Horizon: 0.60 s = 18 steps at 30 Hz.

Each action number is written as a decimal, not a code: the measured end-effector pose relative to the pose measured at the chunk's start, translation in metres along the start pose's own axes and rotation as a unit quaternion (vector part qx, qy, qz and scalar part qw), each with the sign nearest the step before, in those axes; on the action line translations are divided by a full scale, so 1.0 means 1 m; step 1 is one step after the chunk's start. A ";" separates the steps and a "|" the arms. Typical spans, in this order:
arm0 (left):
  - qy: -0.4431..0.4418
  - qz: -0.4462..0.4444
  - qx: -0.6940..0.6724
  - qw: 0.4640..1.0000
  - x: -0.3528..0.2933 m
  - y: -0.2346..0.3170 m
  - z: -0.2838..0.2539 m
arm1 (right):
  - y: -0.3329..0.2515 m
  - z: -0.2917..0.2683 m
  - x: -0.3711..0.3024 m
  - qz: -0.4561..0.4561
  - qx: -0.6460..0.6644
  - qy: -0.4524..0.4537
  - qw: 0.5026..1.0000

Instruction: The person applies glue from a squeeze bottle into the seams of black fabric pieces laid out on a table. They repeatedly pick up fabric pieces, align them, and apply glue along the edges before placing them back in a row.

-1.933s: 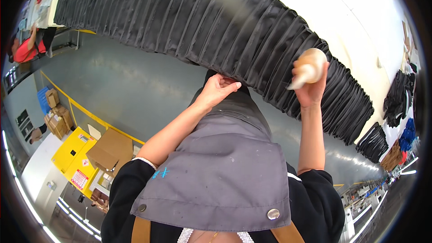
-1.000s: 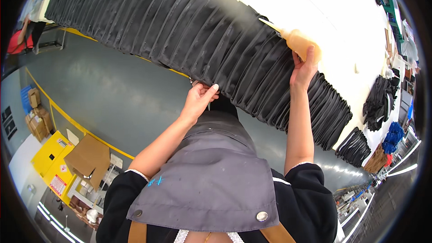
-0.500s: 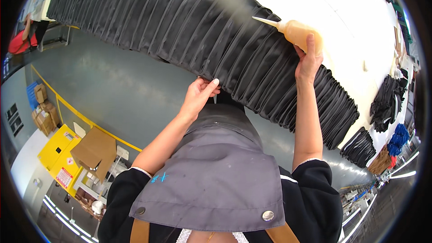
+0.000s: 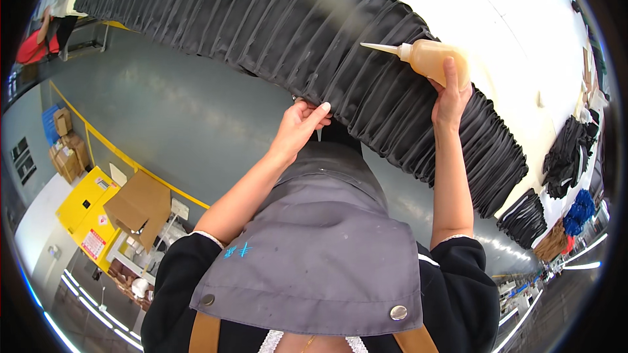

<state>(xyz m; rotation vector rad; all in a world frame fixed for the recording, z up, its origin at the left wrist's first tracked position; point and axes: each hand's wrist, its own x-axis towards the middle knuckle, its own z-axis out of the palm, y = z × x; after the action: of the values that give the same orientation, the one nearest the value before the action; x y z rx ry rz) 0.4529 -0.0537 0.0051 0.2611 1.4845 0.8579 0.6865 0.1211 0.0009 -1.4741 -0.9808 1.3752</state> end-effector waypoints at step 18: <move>-0.021 0.005 -0.007 1.000 0.002 0.000 -0.002 | 0.012 -0.001 -0.054 0.022 -0.030 -0.098 0.995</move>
<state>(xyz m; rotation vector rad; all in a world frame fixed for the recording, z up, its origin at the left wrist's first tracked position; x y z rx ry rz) 0.4504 -0.0531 0.0033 0.2756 1.4395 0.8657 0.6828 0.0658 0.0060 -1.4327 -1.1266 1.5567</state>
